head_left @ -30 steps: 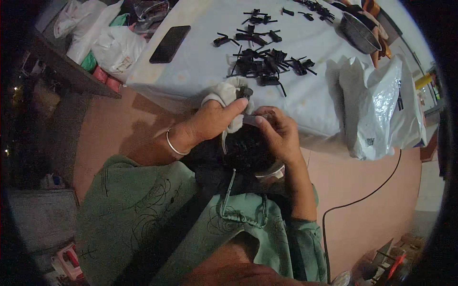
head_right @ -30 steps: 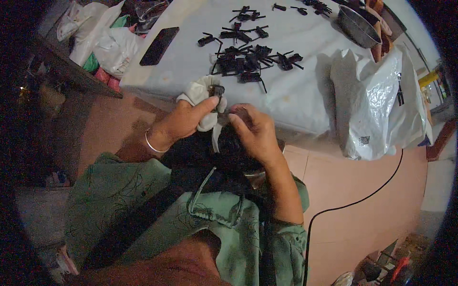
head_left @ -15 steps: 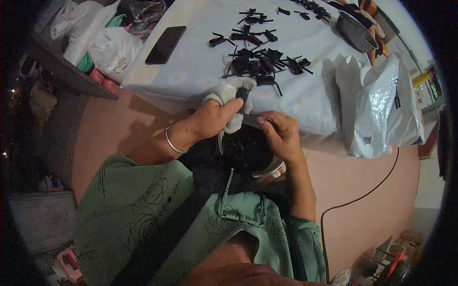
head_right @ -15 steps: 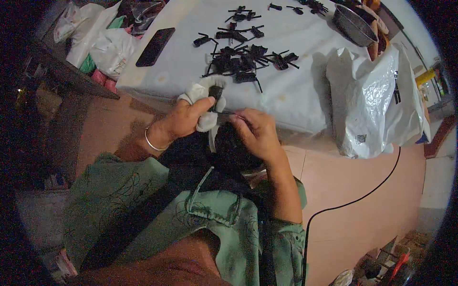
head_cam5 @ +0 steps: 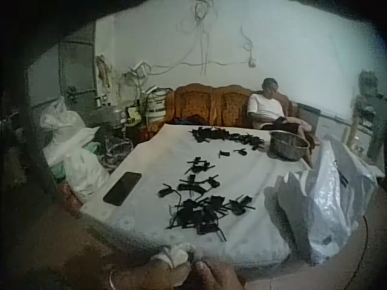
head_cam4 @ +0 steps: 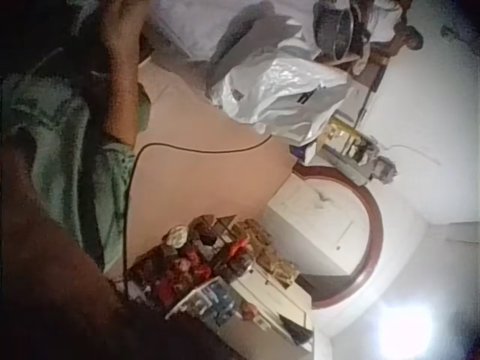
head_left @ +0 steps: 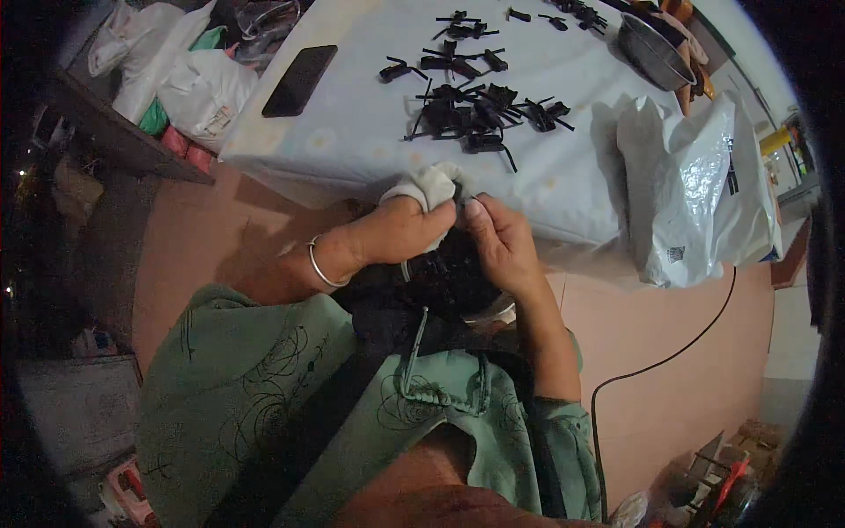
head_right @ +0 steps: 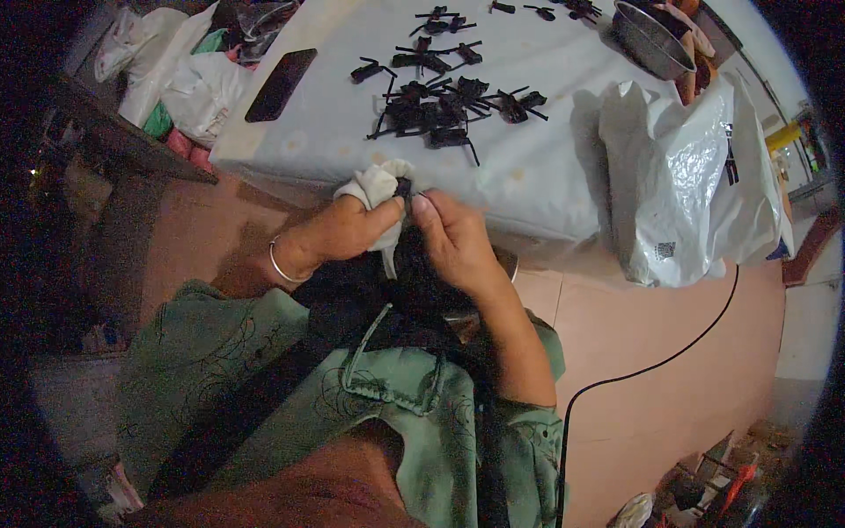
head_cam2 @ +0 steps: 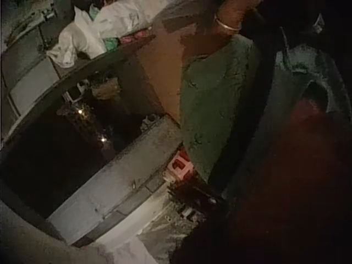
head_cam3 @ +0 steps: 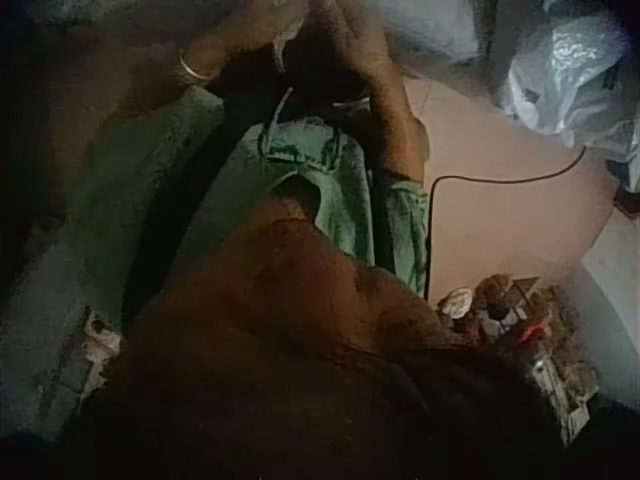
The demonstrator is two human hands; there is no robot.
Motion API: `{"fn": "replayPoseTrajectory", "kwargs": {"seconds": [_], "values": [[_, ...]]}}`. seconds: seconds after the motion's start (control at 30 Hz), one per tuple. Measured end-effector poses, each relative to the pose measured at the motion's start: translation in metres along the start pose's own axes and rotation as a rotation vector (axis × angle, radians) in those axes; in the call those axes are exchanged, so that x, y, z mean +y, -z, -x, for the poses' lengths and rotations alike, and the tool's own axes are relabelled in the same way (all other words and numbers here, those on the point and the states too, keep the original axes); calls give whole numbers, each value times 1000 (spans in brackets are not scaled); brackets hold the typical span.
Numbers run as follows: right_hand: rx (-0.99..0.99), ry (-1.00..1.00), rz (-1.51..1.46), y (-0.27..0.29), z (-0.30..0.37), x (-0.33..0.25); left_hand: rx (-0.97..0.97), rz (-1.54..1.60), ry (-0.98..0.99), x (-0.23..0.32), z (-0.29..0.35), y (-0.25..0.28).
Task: Wiping and cleaning small black mechanical components with a white cloth.
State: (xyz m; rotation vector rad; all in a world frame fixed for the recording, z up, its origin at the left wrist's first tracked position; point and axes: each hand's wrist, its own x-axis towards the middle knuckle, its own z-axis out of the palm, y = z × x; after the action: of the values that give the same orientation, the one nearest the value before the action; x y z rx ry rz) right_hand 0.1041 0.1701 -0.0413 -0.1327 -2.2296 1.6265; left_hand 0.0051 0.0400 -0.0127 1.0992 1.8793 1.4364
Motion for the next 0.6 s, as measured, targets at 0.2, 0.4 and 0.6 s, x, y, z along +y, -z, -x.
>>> {"fn": "replayPoseTrajectory", "kwargs": {"seconds": [0.2,0.4,0.6], "values": [[-17,-17,-64,-8,-2,7,36,-553,-478,-2,1,-6],[-53,-91,112,18,-5,1,-95,-555,-464,-7,-6,4],[382,-21,984,27,-25,0,-61,-552,-478,-7,-10,1]]}}
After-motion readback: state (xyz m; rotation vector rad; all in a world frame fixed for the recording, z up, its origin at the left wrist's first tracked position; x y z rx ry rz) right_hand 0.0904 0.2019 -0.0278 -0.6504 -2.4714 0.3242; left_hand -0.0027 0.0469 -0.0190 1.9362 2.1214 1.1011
